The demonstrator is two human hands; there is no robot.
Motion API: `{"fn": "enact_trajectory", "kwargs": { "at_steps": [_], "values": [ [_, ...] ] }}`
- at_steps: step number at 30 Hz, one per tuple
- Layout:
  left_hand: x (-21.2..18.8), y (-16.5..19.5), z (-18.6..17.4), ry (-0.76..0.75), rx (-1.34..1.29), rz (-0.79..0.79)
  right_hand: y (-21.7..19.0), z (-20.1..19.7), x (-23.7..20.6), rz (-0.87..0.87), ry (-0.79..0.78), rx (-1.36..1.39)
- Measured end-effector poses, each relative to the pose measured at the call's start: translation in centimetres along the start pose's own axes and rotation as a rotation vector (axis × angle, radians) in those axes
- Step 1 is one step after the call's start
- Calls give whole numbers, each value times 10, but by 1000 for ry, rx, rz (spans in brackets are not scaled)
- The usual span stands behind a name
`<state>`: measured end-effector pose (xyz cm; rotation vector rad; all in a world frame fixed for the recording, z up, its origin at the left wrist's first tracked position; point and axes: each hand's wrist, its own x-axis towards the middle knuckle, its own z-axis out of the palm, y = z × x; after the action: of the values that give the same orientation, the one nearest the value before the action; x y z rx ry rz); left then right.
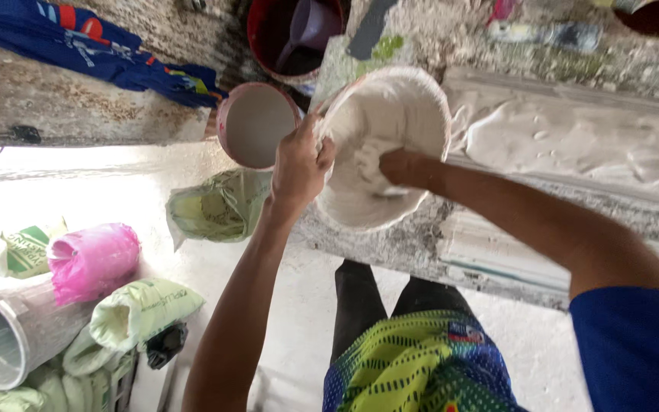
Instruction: The person handles white fiberglass strands over a mold table, then presses and smooths plaster paste by hand onto decorative cornice moldings. They mix plaster in a bowl, add water, and spread the paste along the moldings using a small scraper.
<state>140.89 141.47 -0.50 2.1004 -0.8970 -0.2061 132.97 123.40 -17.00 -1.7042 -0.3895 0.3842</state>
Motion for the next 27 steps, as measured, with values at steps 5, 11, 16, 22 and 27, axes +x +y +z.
{"fn": "enact_trajectory", "kwargs": {
  "at_steps": [5,11,16,22,27],
  "values": [
    [1,6,20,-154,-35,-142,12,-31,10,94,257,165],
    [-2,14,56,-96,96,43,22,44,-23,150,279,784],
    [-2,28,73,-74,131,-7,9,114,-4,100,400,1458],
    [20,30,58,66,199,136,-46,103,-2,46,731,1855],
    [7,14,14,113,127,-210,-72,26,-73,-100,834,1684]
  ]
}}
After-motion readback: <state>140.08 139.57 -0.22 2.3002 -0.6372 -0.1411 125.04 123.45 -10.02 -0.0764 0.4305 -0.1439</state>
